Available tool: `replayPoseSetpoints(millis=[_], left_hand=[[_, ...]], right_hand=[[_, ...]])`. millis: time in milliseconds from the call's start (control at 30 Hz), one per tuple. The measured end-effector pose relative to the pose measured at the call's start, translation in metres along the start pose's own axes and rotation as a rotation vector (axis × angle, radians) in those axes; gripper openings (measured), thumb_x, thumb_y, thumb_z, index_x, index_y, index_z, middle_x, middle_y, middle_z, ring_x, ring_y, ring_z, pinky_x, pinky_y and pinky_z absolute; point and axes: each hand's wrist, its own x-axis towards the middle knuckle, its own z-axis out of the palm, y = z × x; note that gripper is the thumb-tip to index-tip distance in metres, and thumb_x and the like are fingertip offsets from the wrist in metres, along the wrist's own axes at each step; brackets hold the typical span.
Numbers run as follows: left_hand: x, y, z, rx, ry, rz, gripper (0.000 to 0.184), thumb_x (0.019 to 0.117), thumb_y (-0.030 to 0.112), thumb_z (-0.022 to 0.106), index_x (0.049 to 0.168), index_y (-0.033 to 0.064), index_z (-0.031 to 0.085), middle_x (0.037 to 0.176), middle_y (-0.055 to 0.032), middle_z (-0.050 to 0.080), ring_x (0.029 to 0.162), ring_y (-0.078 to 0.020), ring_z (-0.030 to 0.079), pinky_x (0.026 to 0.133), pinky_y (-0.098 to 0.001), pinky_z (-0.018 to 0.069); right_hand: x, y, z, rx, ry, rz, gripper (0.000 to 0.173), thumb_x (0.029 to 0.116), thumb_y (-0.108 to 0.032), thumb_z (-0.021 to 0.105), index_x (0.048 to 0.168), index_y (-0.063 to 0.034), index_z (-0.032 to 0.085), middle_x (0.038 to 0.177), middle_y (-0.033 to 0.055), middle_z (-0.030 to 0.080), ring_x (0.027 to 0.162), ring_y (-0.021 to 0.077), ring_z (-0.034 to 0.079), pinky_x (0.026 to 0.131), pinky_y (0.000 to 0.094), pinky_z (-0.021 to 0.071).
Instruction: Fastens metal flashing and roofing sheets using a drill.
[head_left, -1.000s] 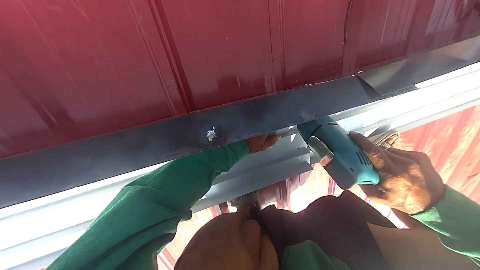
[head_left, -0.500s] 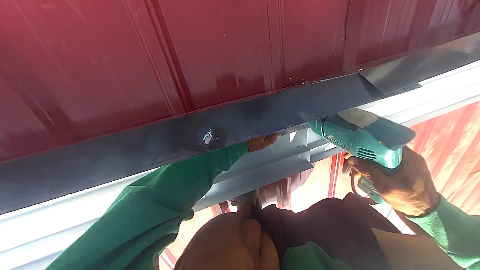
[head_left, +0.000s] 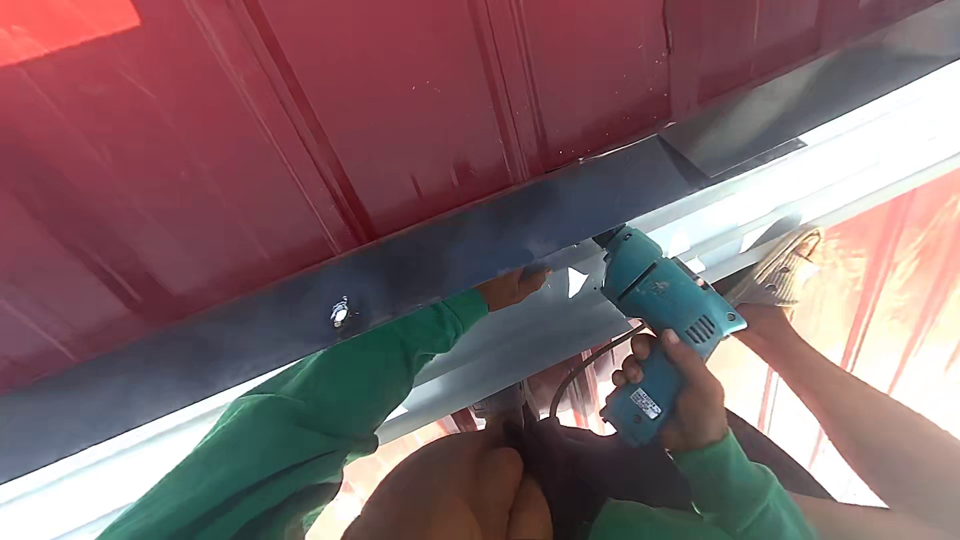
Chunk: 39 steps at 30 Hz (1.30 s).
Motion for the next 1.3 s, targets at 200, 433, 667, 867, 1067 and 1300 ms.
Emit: replayPoseSetpoints(millis=[200,433,667,867,1067,1300], left_hand=[[-0.005,-0.035,0.037,0.075,-0.063,0.081,0.085,0.0971,0.068,0.044,0.148,0.0001,0.049,0.157,-0.0204,0.045,0.153,-0.0368,0.031,0.127,-0.0543,0.0197],[-0.005,-0.033,0.036,0.051,-0.032,0.073,0.086,0.0964,0.069,0.045,0.148,0.0008,0.048,0.156,-0.0208,0.047,0.151,-0.0376,0.035,0.126,-0.0545,0.0223],[-0.004,-0.033,0.035,0.087,-0.046,0.084,0.086,0.0968,0.069,0.042,0.149,0.0001,0.047,0.157,-0.0208,0.045,0.152,-0.0371,0.033,0.126,-0.0529,0.0216],[-0.003,-0.035,0.037,0.091,-0.020,0.109,0.087,0.0969,0.069,0.041,0.147,-0.0017,0.048,0.157,-0.0227,0.045,0.152,-0.0381,0.034,0.126,-0.0527,0.0209],[-0.003,-0.038,0.037,0.046,0.006,0.107,0.090,0.0940,0.071,0.045,0.149,-0.0002,0.047,0.159,-0.0206,0.043,0.154,-0.0376,0.029,0.127,-0.0536,0.0174],[-0.071,0.005,0.028,-0.024,-0.059,0.188,0.109,0.0792,0.086,0.056,0.155,0.0083,0.045,0.166,-0.0237,0.028,0.157,-0.0448,0.014,0.125,-0.0698,0.0067]], right_hand=[[0.003,0.005,0.000,-0.222,0.055,-0.141,0.046,0.0923,-0.034,0.072,0.113,0.0026,0.053,0.081,0.0144,0.066,0.060,0.0257,0.067,0.060,0.0456,0.0633],[0.006,0.007,-0.007,-0.655,-0.013,-0.461,0.041,0.0936,-0.024,0.072,0.113,0.0086,0.056,0.088,0.0168,0.073,0.066,0.0294,0.072,0.060,0.0437,0.0649],[0.008,-0.014,-0.013,-1.212,-0.030,-0.715,0.058,0.0898,-0.035,0.075,0.125,0.0077,0.057,0.092,0.0058,0.074,0.076,0.0081,0.073,0.069,0.0290,0.0649],[0.004,-0.051,0.009,-1.703,-0.067,-0.845,0.075,0.0838,-0.043,0.069,0.145,-0.0035,0.052,0.089,0.0114,0.074,0.072,0.0211,0.072,0.062,0.0447,0.0587],[-0.005,-0.052,0.006,-1.512,-0.050,-0.745,0.068,0.0887,-0.046,0.071,0.141,-0.0054,0.057,0.097,0.0054,0.075,0.080,0.0117,0.072,0.071,0.0350,0.0624],[-0.052,-0.048,-0.025,-0.566,-0.021,-0.677,0.049,0.0950,-0.031,0.073,0.123,0.0025,0.051,0.096,0.0156,0.073,0.066,0.0278,0.072,0.060,0.0420,0.0650]])
